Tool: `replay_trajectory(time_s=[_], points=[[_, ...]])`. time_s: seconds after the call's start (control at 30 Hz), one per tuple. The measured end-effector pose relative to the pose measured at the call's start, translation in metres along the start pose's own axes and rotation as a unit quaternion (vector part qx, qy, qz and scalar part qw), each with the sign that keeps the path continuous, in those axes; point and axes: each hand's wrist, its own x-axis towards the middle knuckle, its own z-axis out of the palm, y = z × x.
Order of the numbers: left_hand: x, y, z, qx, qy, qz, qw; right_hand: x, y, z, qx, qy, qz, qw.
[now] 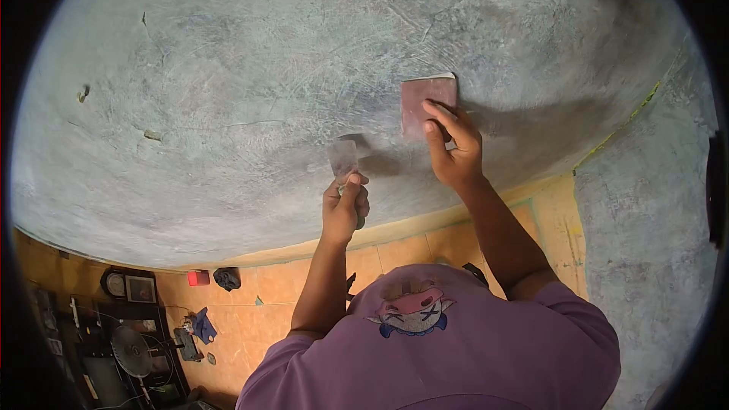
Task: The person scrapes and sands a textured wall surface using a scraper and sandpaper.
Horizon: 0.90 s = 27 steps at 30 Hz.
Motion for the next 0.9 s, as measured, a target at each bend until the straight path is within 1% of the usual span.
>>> replay_trajectory(time_s=[0.03, 0.07, 0.13, 0.17, 0.23, 0.27, 0.3, 0.37, 0.43, 0.5, 0.63, 0.67, 0.7, 0.77, 0.83, 0.9], points=[[0.001, 0.001, 0.001, -0.008, -0.01, 0.004, 1.0, 0.0, 0.0, 0.002, 0.0, 0.001, 0.0, 1.0], [0.0, 0.002, 0.002, -0.008, -0.01, 0.004, 1.0, -0.002, 0.0, 0.003, -0.005, -0.024, -0.002, 1.0], [-0.001, 0.004, 0.006, 0.001, 0.016, -0.002, 1.0, -0.014, 0.009, 0.006, -0.024, -0.073, -0.002, 0.997], [-0.001, 0.005, 0.005, 0.0, 0.018, 0.001, 1.0, -0.022, 0.012, 0.004, -0.022, -0.075, -0.004, 0.997], [-0.001, 0.007, 0.002, 0.002, 0.014, 0.003, 1.0, -0.031, 0.011, 0.0, -0.037, -0.108, 0.058, 0.992], [0.0, 0.009, 0.0, 0.001, 0.016, 0.006, 1.0, -0.029, 0.012, -0.001, -0.047, -0.094, 0.034, 0.994], [0.001, 0.009, -0.002, 0.005, 0.021, 0.003, 1.0, -0.024, 0.014, -0.001, -0.046, -0.095, 0.033, 0.994], [0.001, 0.008, -0.002, 0.011, 0.023, -0.005, 1.0, -0.01, 0.013, -0.003, -0.085, -0.036, -0.059, 0.994], [0.004, 0.007, 0.0, 0.003, 0.019, 0.009, 1.0, -0.001, 0.007, -0.003, -0.084, -0.03, -0.053, 0.995], [0.007, 0.003, 0.001, -0.008, 0.007, 0.013, 1.0, 0.004, 0.004, 0.002, -0.051, -0.037, -0.056, 0.996], [0.009, 0.007, 0.004, -0.012, -0.01, 0.019, 1.0, -0.02, 0.014, 0.008, -0.06, -0.075, -0.056, 0.994], [0.008, 0.009, 0.003, -0.013, -0.008, 0.019, 1.0, -0.027, 0.016, 0.003, -0.07, -0.089, -0.033, 0.993], [0.009, 0.012, 0.002, 0.003, -0.013, 0.015, 1.0, -0.028, 0.02, -0.001, -0.069, -0.091, -0.033, 0.993], [0.011, 0.013, 0.0, 0.019, -0.018, 0.008, 1.0, -0.024, 0.015, -0.006, -0.101, -0.067, -0.013, 0.992], [0.013, 0.011, -0.001, 0.032, -0.019, -0.001, 0.999, -0.009, 0.01, -0.01, -0.112, -0.062, -0.015, 0.992], [0.015, 0.007, 0.003, 0.016, -0.023, 0.01, 1.0, 0.006, 0.007, -0.004, -0.08, -0.015, -0.084, 0.993]])
